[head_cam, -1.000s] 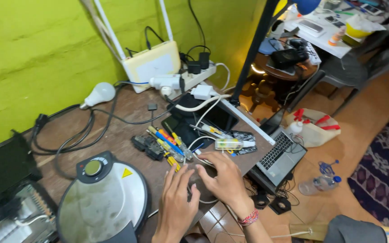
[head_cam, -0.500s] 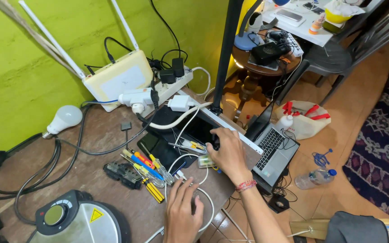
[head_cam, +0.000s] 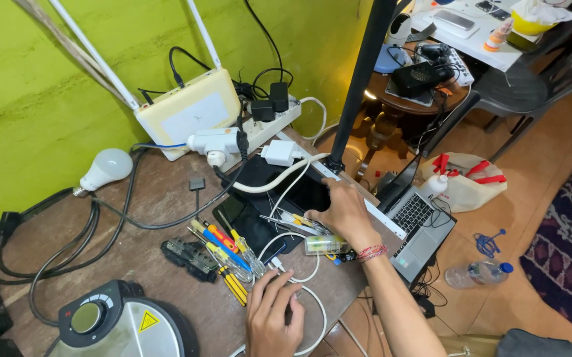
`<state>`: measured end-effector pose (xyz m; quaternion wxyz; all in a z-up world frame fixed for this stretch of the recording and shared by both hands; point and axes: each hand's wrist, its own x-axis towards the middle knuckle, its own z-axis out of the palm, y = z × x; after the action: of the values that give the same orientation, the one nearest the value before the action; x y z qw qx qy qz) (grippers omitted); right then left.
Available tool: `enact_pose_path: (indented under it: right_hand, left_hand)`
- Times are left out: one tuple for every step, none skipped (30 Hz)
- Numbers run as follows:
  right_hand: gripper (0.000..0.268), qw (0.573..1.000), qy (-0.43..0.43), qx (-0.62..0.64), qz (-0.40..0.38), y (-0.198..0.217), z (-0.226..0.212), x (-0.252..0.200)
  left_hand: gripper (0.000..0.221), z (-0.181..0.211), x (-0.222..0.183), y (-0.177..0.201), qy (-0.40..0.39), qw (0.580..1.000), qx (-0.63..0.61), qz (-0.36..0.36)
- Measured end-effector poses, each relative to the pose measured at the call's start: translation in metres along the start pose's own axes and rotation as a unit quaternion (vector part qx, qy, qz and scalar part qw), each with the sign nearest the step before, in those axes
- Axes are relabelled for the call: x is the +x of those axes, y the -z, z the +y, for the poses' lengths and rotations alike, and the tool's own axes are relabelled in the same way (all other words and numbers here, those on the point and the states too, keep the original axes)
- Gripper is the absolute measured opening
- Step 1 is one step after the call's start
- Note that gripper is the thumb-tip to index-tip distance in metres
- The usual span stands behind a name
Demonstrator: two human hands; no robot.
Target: Inspecting the exterior and controls of a waffle maker and cleaning a disassembled electronic console on a repair bench.
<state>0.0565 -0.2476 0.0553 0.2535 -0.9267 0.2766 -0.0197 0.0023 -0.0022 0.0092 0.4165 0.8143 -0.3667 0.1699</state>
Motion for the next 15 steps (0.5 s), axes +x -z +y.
enact_pose_path:
  right_hand:
    - [0.093,1.0,0.002,0.0,-0.001,0.001,0.0,-0.001]
    - [0.094,1.0,-0.001,0.01,-0.009,0.002,-0.001,0.0]
    - [0.095,1.0,-0.005,0.02,-0.017,0.004,-0.002,-0.001]
    - [0.095,1.0,-0.001,0.02,-0.016,0.002,0.002,0.003]
    - [0.097,1.0,0.001,0.018,-0.022,0.0,0.006,0.006]
    - [0.1,0.999,0.003,0.016,-0.029,-0.002,0.009,0.009]
    - [0.1,0.999,0.007,0.017,-0.03,0.002,0.006,0.005]
    - [0.096,0.999,-0.006,0.032,-0.036,0.007,0.003,0.001]
    - [0.093,0.998,-0.018,0.047,-0.043,0.012,-0.001,-0.003]
    - [0.093,0.998,-0.015,0.046,-0.044,0.013,-0.003,-0.004]
    - [0.097,0.997,-0.036,0.055,-0.047,0.014,-0.005,-0.006]
    - [0.102,0.995,-0.056,0.063,-0.049,0.016,-0.008,-0.008]
    - [0.102,0.995,-0.054,0.062,-0.05,0.016,-0.009,-0.011]
    - [0.095,0.993,-0.071,0.078,-0.05,0.017,-0.011,-0.012]
    - [0.088,0.99,-0.088,0.094,-0.05,0.017,-0.013,-0.014]
  left_hand:
    - [0.021,0.002,0.001,0.002,0.001,1.0,0.001,0.001]
    - [0.02,0.004,0.002,0.005,-0.007,1.0,-0.005,0.011]
    - [0.02,0.005,0.004,0.007,-0.016,1.0,-0.011,0.022]
    - [0.02,0.005,0.003,0.008,-0.016,1.0,-0.009,0.024]
    - [0.02,0.004,0.002,0.01,-0.011,1.0,-0.008,0.021]
    - [0.021,0.003,0.001,0.012,-0.005,1.0,-0.006,0.017]
    - [0.021,0.003,0.0,0.015,-0.005,1.0,-0.004,0.019]
    - [0.021,0.002,-0.001,0.017,-0.002,1.0,-0.009,0.014]
    - [0.022,0.002,-0.002,0.019,0.001,1.0,-0.013,0.009]
    - [0.022,0.0,-0.004,0.019,0.003,1.0,-0.012,0.011]
    - [0.022,-0.001,-0.006,0.019,0.0,1.0,-0.009,0.01]
    - [0.022,-0.003,-0.008,0.019,-0.003,1.0,-0.007,0.009]
    - [0.022,-0.001,-0.008,0.021,-0.002,1.0,-0.006,0.011]
    - [0.022,0.001,-0.007,0.023,-0.008,1.0,-0.006,0.008]
    - [0.022,0.002,-0.007,0.025,-0.015,1.0,-0.007,0.005]
